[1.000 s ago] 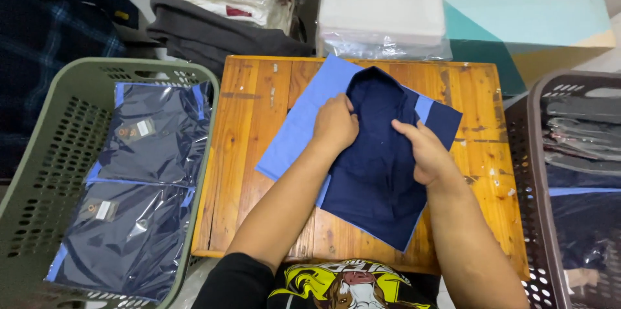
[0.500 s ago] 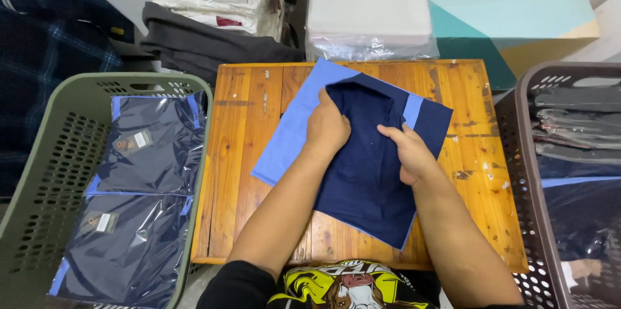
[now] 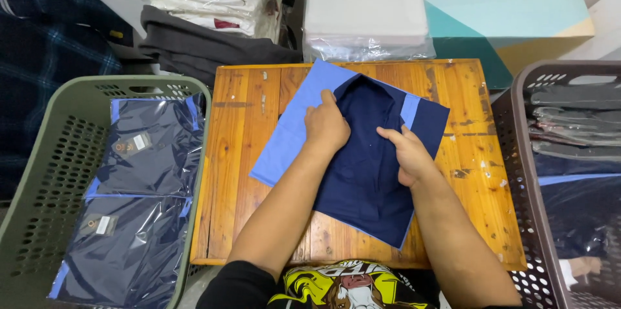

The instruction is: The person puts a folded blue shirt into a plastic bag, places the bagged shirt into a basket, and then folds another blue shirt on a wooden table.

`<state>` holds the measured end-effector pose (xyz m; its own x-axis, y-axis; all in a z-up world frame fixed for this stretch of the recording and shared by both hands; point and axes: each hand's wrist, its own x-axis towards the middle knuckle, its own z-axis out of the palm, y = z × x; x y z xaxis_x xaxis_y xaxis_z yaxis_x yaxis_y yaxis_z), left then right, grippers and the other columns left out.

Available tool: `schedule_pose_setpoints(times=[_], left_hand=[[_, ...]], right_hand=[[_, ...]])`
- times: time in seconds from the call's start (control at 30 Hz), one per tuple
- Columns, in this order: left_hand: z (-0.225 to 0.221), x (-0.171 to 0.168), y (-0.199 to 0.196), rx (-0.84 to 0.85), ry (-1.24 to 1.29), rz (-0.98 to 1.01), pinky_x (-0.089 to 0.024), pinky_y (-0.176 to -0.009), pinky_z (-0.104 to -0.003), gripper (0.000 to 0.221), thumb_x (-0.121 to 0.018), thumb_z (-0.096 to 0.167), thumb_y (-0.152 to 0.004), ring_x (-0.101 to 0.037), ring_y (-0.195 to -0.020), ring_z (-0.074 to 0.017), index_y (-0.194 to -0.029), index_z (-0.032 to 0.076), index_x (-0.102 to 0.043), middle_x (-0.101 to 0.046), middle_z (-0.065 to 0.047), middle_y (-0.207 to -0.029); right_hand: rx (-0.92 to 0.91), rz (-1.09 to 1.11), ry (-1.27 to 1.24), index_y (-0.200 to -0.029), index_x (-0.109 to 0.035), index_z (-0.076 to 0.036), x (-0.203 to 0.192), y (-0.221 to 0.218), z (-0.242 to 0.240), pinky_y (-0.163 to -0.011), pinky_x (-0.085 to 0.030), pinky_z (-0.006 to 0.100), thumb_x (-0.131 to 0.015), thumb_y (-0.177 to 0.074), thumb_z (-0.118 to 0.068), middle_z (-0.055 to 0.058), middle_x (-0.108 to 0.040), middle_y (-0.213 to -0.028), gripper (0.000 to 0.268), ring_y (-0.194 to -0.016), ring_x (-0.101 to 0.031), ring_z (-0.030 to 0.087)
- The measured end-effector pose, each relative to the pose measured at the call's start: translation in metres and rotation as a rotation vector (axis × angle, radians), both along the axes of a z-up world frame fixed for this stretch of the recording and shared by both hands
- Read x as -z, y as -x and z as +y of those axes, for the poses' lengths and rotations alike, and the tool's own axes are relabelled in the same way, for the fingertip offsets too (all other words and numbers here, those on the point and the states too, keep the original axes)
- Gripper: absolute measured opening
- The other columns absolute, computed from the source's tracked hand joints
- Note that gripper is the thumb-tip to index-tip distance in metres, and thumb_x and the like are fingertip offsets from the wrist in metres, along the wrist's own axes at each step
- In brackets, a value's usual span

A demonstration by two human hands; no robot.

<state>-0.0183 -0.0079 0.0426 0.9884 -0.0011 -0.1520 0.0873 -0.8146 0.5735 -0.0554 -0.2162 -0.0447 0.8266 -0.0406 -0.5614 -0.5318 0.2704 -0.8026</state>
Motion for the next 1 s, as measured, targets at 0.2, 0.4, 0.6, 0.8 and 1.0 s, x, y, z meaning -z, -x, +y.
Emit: schedule_pose_setpoints(times=[0.2,0.4,0.6,0.8,1.0], left_hand=[[-0.008,-0.034,0.016,0.047,0.378,-0.096,-0.055,-0.098,-0.058,0.055,-0.058,-0.001,-0.090,-0.062,-0.117,-0.0549,-0.139,0.004,-0.032,-0.060,-0.040,-0.125],[-0.045,-0.103,0.072,0.307,0.536,-0.195,-0.051,-0.100,-0.064,0.077,-0.049,-0.011,-0.088,-0.059,-0.118,-0.0604,-0.158,0.000,-0.017,-0.063,-0.041,-0.117],[-0.071,-0.023,0.070,0.629,0.954,0.107,-0.040,-0.120,-0.049,0.099,-0.061,0.004,-0.075,-0.046,-0.142,-0.0459,-0.160,0.013,-0.010,-0.059,-0.026,-0.128],[0.001,-0.003,0.013,0.296,0.444,-0.123,-0.036,-0.117,-0.060,0.058,-0.063,0.021,-0.092,-0.049,-0.141,-0.0414,-0.148,0.008,-0.053,-0.054,-0.023,-0.149],[0.060,0.032,0.002,-0.233,-0.281,-0.036,-0.034,-0.099,-0.062,0.081,-0.059,0.065,-0.088,-0.043,-0.130,-0.0409,-0.146,0.012,-0.042,-0.050,-0.022,-0.138]], right_hand=[[0.022,-0.013,-0.009,-0.162,-0.019,-0.003,-0.020,0.002,0.012,-0.088,-0.056,0.063,-0.079,-0.091,-0.027,0.031,-0.057,-0.133,0.097,-0.113,-0.064,0.038],[0.091,-0.158,0.028,-0.157,-0.019,0.007,-0.012,0.004,-0.014,-0.093,-0.051,0.067,-0.078,-0.096,-0.044,0.037,-0.048,-0.136,0.099,-0.119,-0.058,0.041],[0.171,-0.338,0.033,-0.134,-0.057,0.000,-0.067,0.055,-0.049,-0.080,-0.058,0.056,-0.077,-0.095,-0.022,0.022,-0.068,-0.114,0.049,-0.098,-0.070,0.033],[0.214,-0.289,0.069,-0.140,-0.057,-0.004,-0.076,0.079,-0.092,-0.088,-0.057,0.055,-0.072,-0.091,-0.004,0.018,-0.069,-0.123,0.051,-0.106,-0.070,0.032],[0.272,-0.138,0.157,-0.140,-0.057,-0.007,-0.115,0.088,-0.084,-0.098,-0.056,0.039,-0.068,-0.079,-0.003,0.012,-0.066,-0.130,0.062,-0.110,-0.066,0.025]])
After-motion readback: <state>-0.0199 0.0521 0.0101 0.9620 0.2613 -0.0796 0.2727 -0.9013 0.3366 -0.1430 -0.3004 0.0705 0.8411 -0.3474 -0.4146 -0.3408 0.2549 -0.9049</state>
